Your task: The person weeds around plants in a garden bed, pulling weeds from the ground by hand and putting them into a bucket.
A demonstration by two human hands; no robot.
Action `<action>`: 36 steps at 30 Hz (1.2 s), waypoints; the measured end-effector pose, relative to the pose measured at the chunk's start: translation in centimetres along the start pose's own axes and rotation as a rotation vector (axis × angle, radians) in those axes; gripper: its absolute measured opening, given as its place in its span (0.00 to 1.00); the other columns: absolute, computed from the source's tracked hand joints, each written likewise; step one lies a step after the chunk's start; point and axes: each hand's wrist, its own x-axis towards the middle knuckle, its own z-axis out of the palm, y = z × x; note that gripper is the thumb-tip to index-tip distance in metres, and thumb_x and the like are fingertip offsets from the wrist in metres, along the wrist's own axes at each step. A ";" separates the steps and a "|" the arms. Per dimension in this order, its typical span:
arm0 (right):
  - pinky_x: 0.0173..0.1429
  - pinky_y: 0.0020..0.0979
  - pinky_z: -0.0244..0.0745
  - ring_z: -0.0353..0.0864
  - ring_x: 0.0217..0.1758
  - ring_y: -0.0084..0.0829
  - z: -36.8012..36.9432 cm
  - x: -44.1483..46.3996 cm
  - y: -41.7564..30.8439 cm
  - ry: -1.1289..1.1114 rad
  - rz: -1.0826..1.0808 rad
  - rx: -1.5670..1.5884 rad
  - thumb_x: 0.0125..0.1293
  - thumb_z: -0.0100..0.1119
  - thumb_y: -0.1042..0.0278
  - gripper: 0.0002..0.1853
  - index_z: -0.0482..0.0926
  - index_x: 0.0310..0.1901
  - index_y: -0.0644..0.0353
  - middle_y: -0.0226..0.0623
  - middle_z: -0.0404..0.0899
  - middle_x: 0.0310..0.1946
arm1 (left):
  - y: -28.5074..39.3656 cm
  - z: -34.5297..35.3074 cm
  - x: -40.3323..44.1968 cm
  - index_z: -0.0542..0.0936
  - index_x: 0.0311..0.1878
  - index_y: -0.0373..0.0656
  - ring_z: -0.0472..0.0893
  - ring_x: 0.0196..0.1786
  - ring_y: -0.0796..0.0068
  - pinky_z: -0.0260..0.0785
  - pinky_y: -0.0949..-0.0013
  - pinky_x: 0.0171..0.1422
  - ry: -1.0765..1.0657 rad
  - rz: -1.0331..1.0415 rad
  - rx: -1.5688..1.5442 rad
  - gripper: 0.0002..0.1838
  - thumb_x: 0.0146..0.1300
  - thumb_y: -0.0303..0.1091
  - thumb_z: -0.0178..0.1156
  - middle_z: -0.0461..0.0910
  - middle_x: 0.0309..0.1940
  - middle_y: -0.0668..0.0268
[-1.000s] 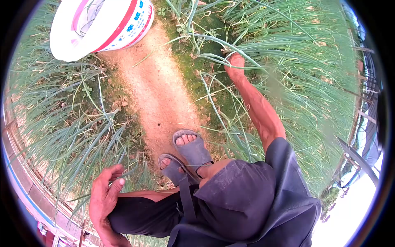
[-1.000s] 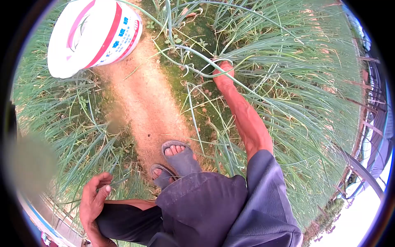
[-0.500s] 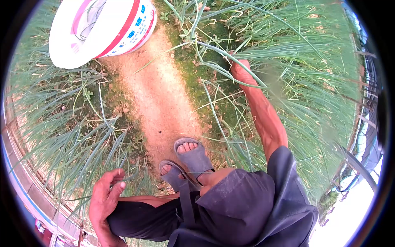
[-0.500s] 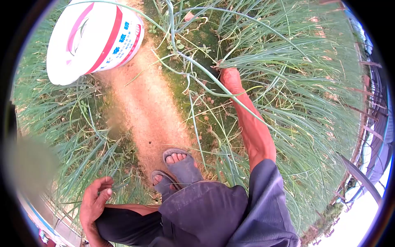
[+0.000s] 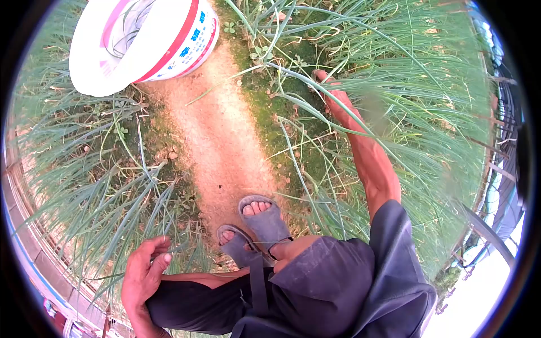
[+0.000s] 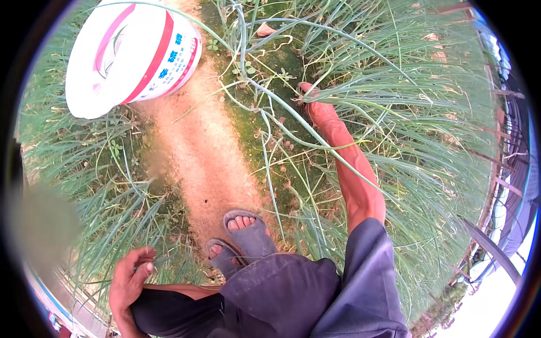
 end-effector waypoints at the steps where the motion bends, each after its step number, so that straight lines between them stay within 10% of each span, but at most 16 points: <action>1: 0.43 0.40 0.72 0.80 0.40 0.41 -0.1 -0.1 -0.2 0.021 0.000 0.200 0.66 0.51 0.71 0.07 0.75 0.43 0.60 0.44 0.80 0.34 | 0.0 0.0 0.0 0.75 0.55 0.32 0.81 0.49 0.64 0.73 0.66 0.53 -0.003 0.000 -0.002 0.19 0.64 0.33 0.61 0.82 0.45 0.54; 10: 0.23 0.30 0.65 0.72 0.21 0.24 -3.1 1.8 -2.9 -0.279 0.247 0.447 0.63 0.55 0.73 0.02 0.76 0.33 0.59 0.28 0.73 0.21 | 0.2 0.0 0.6 0.75 0.56 0.33 0.80 0.49 0.66 0.73 0.66 0.53 -0.036 -0.050 -0.043 0.19 0.65 0.32 0.61 0.82 0.46 0.55; 12: 0.23 0.31 0.68 0.74 0.22 0.27 -1.6 1.7 -2.5 0.025 0.755 1.269 0.64 0.57 0.70 0.02 0.75 0.36 0.56 0.29 0.74 0.22 | 0.5 -0.1 0.8 0.75 0.56 0.33 0.80 0.49 0.66 0.73 0.66 0.54 -0.035 -0.034 -0.019 0.19 0.65 0.32 0.61 0.81 0.46 0.55; 13: 0.23 0.33 0.68 0.73 0.20 0.28 -1.6 1.6 -2.1 -0.095 0.460 0.768 0.65 0.57 0.68 0.03 0.75 0.36 0.56 0.30 0.75 0.22 | 0.4 -0.1 0.8 0.75 0.55 0.34 0.81 0.48 0.64 0.73 0.65 0.53 -0.023 -0.032 -0.030 0.18 0.64 0.31 0.61 0.81 0.46 0.54; 15: 0.21 0.32 0.66 0.72 0.17 0.30 -0.4 1.1 -2.6 0.158 0.708 1.472 0.67 0.54 0.66 0.05 0.75 0.36 0.56 0.33 0.77 0.21 | 0.0 0.1 0.8 0.76 0.54 0.35 0.82 0.45 0.61 0.73 0.64 0.52 0.003 -0.031 -0.055 0.17 0.64 0.29 0.61 0.81 0.44 0.53; 18: 0.18 0.30 0.63 0.72 0.17 0.30 -1.7 -1.4 -5.9 0.106 0.529 0.661 0.67 0.53 0.69 0.03 0.75 0.35 0.57 0.36 0.78 0.22 | -0.3 0.2 0.5 0.76 0.54 0.35 0.82 0.45 0.61 0.73 0.64 0.51 0.014 0.009 -0.036 0.17 0.63 0.29 0.61 0.81 0.44 0.53; 22: 0.17 0.30 0.68 0.75 0.18 0.27 0.8 -5.8 -7.8 0.169 1.081 1.092 0.67 0.50 0.73 0.05 0.74 0.34 0.63 0.42 0.79 0.23 | -0.3 0.1 0.4 0.76 0.54 0.34 0.82 0.45 0.62 0.73 0.64 0.52 0.026 -0.015 -0.024 0.16 0.63 0.29 0.61 0.81 0.43 0.53; 27: 0.24 0.34 0.71 0.77 0.22 0.35 2.7 -4.0 -10.2 0.106 0.497 0.539 0.63 0.51 0.75 0.02 0.70 0.34 0.62 0.42 0.76 0.22 | -0.1 0.2 0.4 0.76 0.53 0.34 0.82 0.45 0.63 0.73 0.64 0.51 0.033 -0.026 -0.041 0.16 0.62 0.28 0.62 0.81 0.42 0.53; 36: 0.47 0.49 0.75 0.77 0.45 0.59 4.2 3.5 -10.2 0.234 0.421 -0.065 0.58 0.54 0.77 0.18 0.70 0.52 0.62 0.62 0.72 0.44 | -1.2 -0.4 0.1 0.74 0.57 0.33 0.81 0.51 0.65 0.73 0.66 0.54 -0.001 -0.046 -0.057 0.19 0.66 0.31 0.60 0.81 0.47 0.54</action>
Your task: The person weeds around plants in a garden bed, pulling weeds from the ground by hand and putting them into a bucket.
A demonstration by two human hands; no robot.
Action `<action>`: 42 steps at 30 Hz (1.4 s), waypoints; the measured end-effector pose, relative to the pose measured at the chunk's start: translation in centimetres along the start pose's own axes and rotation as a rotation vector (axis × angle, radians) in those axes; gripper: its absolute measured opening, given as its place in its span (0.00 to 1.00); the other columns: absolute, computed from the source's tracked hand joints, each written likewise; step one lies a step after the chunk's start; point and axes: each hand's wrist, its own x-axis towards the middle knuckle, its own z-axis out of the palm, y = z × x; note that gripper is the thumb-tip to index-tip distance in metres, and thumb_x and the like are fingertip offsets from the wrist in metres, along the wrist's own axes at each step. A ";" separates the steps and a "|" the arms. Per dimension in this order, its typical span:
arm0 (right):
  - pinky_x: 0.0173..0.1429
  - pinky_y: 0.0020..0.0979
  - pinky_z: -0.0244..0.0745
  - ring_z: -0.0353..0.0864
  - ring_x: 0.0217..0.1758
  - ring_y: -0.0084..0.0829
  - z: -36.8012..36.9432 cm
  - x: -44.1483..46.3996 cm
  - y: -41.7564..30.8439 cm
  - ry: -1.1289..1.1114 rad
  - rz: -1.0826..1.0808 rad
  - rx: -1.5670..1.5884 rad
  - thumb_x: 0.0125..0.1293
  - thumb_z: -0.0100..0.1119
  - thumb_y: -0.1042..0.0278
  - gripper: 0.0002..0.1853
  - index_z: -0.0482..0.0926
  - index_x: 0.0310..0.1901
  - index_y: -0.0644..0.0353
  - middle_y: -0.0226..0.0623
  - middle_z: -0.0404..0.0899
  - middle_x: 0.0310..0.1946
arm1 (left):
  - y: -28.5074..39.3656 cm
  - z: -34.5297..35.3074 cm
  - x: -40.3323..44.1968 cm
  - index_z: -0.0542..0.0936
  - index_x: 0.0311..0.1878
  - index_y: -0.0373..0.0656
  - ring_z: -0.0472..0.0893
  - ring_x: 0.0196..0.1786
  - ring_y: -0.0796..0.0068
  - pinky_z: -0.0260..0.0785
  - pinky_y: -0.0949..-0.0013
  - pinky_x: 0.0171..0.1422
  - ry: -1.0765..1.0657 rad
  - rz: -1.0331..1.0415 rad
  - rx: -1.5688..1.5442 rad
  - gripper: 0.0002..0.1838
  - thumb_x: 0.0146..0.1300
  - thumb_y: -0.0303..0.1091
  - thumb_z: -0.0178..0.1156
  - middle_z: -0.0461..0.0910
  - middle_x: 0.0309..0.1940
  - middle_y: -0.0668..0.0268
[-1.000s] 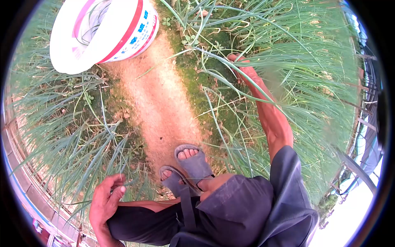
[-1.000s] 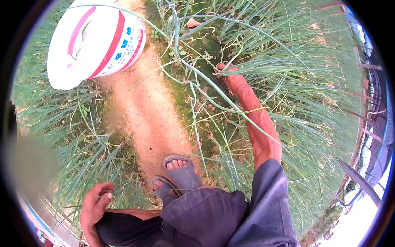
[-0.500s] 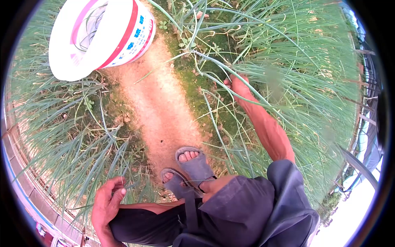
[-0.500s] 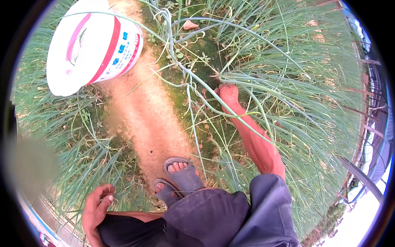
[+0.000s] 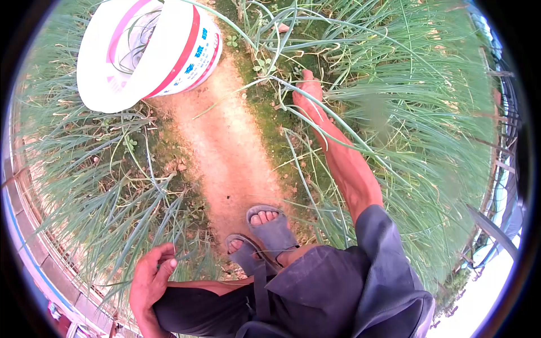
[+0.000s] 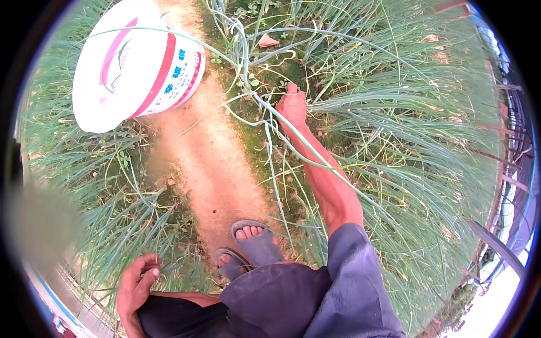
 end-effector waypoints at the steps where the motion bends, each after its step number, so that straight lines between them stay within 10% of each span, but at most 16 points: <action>1: 0.46 0.48 0.75 0.78 0.44 0.59 0.1 0.3 0.4 -0.037 0.019 0.023 0.59 0.54 0.76 0.17 0.73 0.52 0.59 0.62 0.73 0.44 | -0.2 0.0 -0.1 0.74 0.56 0.33 0.81 0.49 0.64 0.73 0.66 0.53 0.025 0.000 -0.014 0.18 0.65 0.30 0.60 0.81 0.46 0.54; 18: 0.45 0.50 0.74 0.78 0.42 0.59 -0.2 0.8 0.9 -0.091 -0.155 0.050 0.62 0.52 0.75 0.07 0.72 0.41 0.64 0.60 0.76 0.40 | -0.4 -0.4 0.5 0.74 0.57 0.32 0.81 0.48 0.69 0.73 0.68 0.53 -0.004 -0.002 -0.020 0.19 0.66 0.30 0.59 0.82 0.46 0.57; 23: 0.53 0.48 0.70 0.75 0.49 0.52 -0.7 0.0 -3.5 -0.148 -0.146 0.020 0.58 0.64 0.63 0.20 0.73 0.50 0.62 0.56 0.75 0.43 | 0.1 -0.4 0.7 0.74 0.57 0.31 0.81 0.47 0.69 0.73 0.68 0.53 0.002 -0.021 -0.033 0.19 0.65 0.30 0.60 0.82 0.46 0.57; 30: 0.42 0.45 0.73 0.78 0.37 0.50 1.7 3.4 -0.1 -0.263 -0.425 -0.105 0.61 0.62 0.63 0.15 0.76 0.46 0.61 0.53 0.77 0.34 | 0.0 -0.2 0.5 0.76 0.54 0.35 0.84 0.43 0.62 0.75 0.65 0.49 0.060 0.030 -0.019 0.17 0.63 0.28 0.62 0.83 0.42 0.54; 36: 0.36 0.36 0.69 0.68 0.29 0.31 1.9 5.0 -1.6 -0.492 -0.097 0.640 0.64 0.58 0.63 0.11 0.73 0.34 0.63 0.38 0.71 0.24 | -0.5 -0.4 0.3 0.76 0.54 0.34 0.83 0.44 0.62 0.76 0.65 0.48 0.051 0.048 -0.035 0.17 0.63 0.28 0.62 0.82 0.43 0.53; 42: 0.58 0.41 0.72 0.79 0.53 0.51 0.7 5.0 -5.7 -0.421 -0.481 0.106 0.57 0.66 0.58 0.24 0.76 0.54 0.60 0.54 0.80 0.47 | -0.2 -0.4 0.2 0.76 0.54 0.33 0.83 0.44 0.62 0.76 0.64 0.49 0.075 0.049 -0.042 0.17 0.63 0.27 0.62 0.82 0.43 0.53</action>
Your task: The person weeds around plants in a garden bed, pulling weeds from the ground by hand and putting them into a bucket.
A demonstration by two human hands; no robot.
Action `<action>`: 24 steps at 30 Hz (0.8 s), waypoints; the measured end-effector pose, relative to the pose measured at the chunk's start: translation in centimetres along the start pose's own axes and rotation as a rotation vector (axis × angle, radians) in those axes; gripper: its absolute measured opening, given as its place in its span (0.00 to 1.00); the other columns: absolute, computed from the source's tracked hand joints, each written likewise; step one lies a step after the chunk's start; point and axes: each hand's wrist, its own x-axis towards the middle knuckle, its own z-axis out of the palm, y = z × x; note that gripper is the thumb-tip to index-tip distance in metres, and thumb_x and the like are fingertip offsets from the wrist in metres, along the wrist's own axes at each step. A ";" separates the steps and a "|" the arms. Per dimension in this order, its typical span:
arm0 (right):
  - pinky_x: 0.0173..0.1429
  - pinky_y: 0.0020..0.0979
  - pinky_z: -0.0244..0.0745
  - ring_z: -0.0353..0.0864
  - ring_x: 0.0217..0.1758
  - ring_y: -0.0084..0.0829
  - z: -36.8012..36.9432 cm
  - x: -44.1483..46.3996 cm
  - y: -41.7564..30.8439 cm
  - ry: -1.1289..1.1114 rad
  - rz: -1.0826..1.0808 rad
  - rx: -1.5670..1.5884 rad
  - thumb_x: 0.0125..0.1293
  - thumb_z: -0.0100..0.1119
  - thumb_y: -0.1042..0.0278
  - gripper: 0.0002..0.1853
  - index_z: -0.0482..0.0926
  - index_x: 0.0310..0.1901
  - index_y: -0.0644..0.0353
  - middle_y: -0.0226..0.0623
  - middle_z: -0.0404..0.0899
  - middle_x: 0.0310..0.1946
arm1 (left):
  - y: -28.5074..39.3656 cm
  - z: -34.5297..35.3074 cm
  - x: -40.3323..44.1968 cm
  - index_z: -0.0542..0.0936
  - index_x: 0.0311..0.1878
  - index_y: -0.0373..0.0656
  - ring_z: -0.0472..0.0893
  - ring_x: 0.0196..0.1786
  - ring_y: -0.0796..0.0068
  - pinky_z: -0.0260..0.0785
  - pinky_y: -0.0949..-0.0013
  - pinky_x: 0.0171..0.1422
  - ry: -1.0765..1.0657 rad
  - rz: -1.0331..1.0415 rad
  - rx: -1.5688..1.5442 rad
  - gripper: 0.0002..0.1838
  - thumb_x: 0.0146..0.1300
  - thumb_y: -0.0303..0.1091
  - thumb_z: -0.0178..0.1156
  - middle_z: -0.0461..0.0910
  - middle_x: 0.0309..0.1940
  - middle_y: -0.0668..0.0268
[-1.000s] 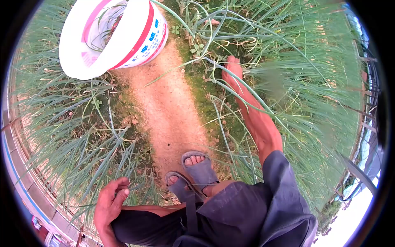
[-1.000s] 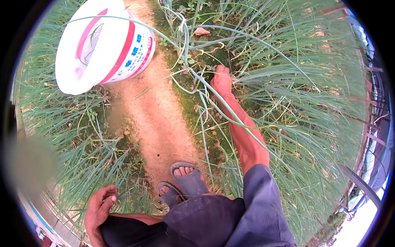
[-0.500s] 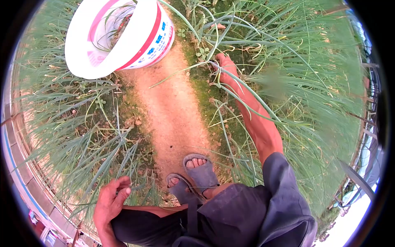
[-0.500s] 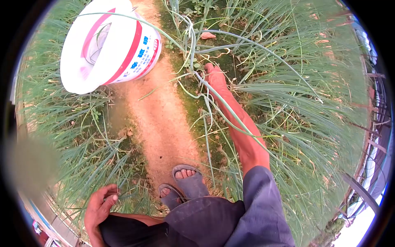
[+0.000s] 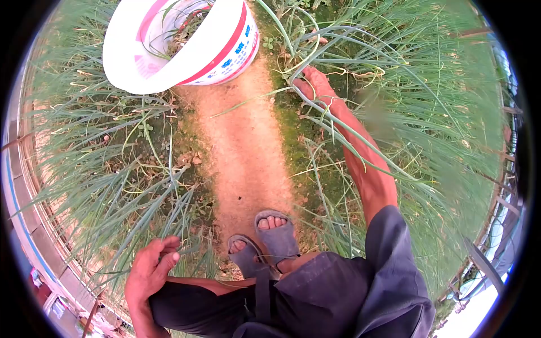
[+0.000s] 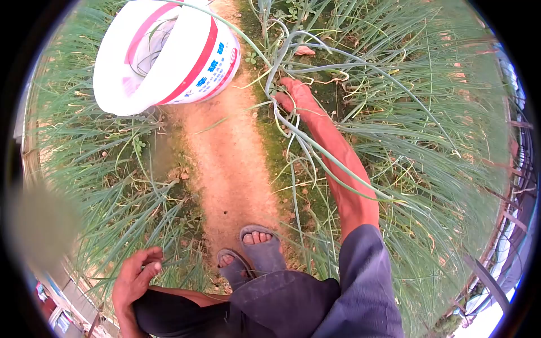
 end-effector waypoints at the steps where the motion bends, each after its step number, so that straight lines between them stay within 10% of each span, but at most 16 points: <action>1: 0.57 0.41 0.73 0.79 0.52 0.51 -0.2 0.3 -0.2 -0.033 0.030 -0.035 0.56 0.67 0.56 0.26 0.77 0.53 0.61 0.55 0.80 0.45 | 0.0 0.0 0.0 0.76 0.54 0.33 0.83 0.44 0.62 0.76 0.64 0.49 -0.004 -0.004 0.009 0.17 0.63 0.27 0.62 0.82 0.43 0.53; 10: 0.43 0.48 0.77 0.80 0.37 0.54 1.3 0.7 -0.4 0.128 -0.035 -0.059 0.62 0.59 0.56 0.15 0.76 0.32 0.62 0.51 0.79 0.29 | 0.5 -0.4 -0.1 0.76 0.54 0.32 0.83 0.43 0.63 0.76 0.65 0.48 -0.007 -0.025 0.040 0.17 0.63 0.28 0.62 0.82 0.43 0.52; 16: 0.45 0.49 0.74 0.78 0.39 0.60 -1.1 1.6 -4.7 -0.051 -0.420 -0.243 0.63 0.55 0.71 0.13 0.70 0.47 0.66 0.56 0.79 0.33 | -0.1 -0.5 -0.4 0.76 0.54 0.32 0.83 0.43 0.63 0.76 0.66 0.47 0.009 -0.024 0.052 0.17 0.63 0.29 0.62 0.82 0.42 0.52; 24: 0.38 0.46 0.77 0.82 0.36 0.55 4.5 11.6 -4.1 0.063 -0.001 -0.339 0.65 0.52 0.68 0.20 0.63 0.53 0.71 0.64 0.77 0.30 | 0.0 -1.2 -1.0 0.77 0.54 0.32 0.82 0.45 0.65 0.75 0.66 0.50 0.033 -0.038 0.061 0.17 0.62 0.26 0.62 0.83 0.42 0.55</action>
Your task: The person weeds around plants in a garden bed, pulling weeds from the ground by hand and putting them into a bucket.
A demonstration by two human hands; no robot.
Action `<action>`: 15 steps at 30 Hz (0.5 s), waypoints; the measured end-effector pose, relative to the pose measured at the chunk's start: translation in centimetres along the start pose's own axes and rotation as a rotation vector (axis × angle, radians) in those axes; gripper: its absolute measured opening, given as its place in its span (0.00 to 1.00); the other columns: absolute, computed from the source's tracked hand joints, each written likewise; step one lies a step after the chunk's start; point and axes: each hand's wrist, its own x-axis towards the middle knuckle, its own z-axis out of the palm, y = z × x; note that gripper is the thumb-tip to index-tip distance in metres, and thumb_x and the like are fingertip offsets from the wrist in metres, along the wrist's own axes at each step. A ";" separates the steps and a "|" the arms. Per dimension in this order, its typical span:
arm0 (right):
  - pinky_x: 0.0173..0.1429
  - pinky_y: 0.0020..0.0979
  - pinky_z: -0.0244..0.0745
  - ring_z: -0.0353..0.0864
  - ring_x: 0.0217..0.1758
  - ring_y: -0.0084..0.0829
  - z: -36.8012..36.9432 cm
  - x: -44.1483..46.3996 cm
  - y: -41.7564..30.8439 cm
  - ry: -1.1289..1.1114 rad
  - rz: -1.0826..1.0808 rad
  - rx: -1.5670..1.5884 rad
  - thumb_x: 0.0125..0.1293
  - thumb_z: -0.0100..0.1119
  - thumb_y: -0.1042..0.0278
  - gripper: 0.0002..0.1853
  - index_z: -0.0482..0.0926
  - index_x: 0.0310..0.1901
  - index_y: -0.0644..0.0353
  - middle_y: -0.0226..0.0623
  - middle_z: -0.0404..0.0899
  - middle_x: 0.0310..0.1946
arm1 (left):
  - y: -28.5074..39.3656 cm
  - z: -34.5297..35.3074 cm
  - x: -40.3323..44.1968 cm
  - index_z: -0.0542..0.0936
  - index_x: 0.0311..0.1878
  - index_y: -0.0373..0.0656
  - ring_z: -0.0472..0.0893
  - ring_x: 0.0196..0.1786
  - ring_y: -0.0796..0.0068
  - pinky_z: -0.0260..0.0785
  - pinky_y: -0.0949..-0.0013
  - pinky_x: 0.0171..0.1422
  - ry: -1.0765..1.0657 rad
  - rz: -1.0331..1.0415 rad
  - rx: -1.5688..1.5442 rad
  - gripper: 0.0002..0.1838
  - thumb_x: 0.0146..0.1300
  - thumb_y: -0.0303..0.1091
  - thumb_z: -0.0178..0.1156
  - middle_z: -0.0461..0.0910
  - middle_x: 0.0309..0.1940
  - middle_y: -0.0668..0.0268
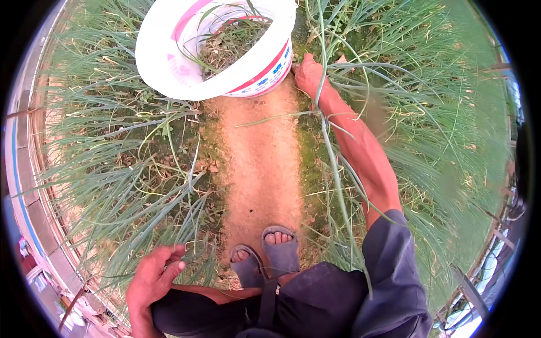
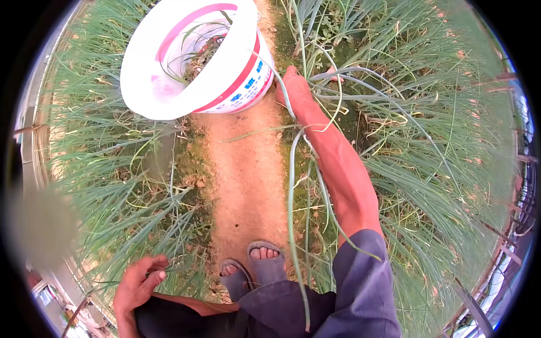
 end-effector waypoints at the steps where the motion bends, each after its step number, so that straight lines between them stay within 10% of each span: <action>1: 0.43 0.48 0.77 0.81 0.40 0.59 0.7 0.9 0.3 -0.032 -0.013 -0.046 0.65 0.52 0.66 0.20 0.62 0.52 0.71 0.67 0.78 0.33 | -0.2 -0.1 -0.2 0.77 0.54 0.32 0.82 0.44 0.65 0.75 0.66 0.50 0.005 -0.013 -0.007 0.17 0.62 0.27 0.62 0.82 0.42 0.54; 4: 0.48 0.49 0.78 0.82 0.44 0.57 -3.5 -0.9 -3.9 -0.059 0.259 0.064 0.67 0.53 0.60 0.19 0.66 0.47 0.71 0.65 0.80 0.40 | -0.6 -0.1 -1.1 0.77 0.54 0.34 0.83 0.44 0.62 0.75 0.64 0.50 0.017 -0.041 -0.028 0.18 0.62 0.29 0.63 0.82 0.43 0.53; 6: 0.44 0.41 0.80 0.84 0.40 0.51 -2.9 -0.3 -3.7 -0.258 -0.165 -0.668 0.66 0.53 0.61 0.13 0.73 0.38 0.67 0.55 0.82 0.38 | -0.7 -0.2 -1.5 0.77 0.54 0.36 0.83 0.44 0.58 0.74 0.62 0.49 0.037 -0.039 -0.028 0.19 0.62 0.32 0.64 0.81 0.43 0.52; 9: 0.38 0.36 0.78 0.82 0.33 0.42 -1.8 0.3 -1.6 -0.056 -0.360 -0.597 0.66 0.53 0.65 0.11 0.75 0.29 0.62 0.44 0.81 0.31 | -0.1 -0.6 -1.6 0.77 0.55 0.37 0.82 0.46 0.54 0.74 0.60 0.51 0.004 -0.047 -0.029 0.19 0.63 0.35 0.63 0.80 0.45 0.51; 15: 0.20 0.23 0.64 0.70 0.18 0.18 -15.9 -6.0 -8.8 0.314 0.086 0.914 0.72 0.51 0.61 0.11 0.74 0.37 0.61 0.30 0.76 0.21 | -0.3 -0.9 -1.2 0.75 0.57 0.39 0.81 0.49 0.54 0.73 0.59 0.53 -0.084 0.113 0.171 0.20 0.64 0.36 0.60 0.79 0.47 0.53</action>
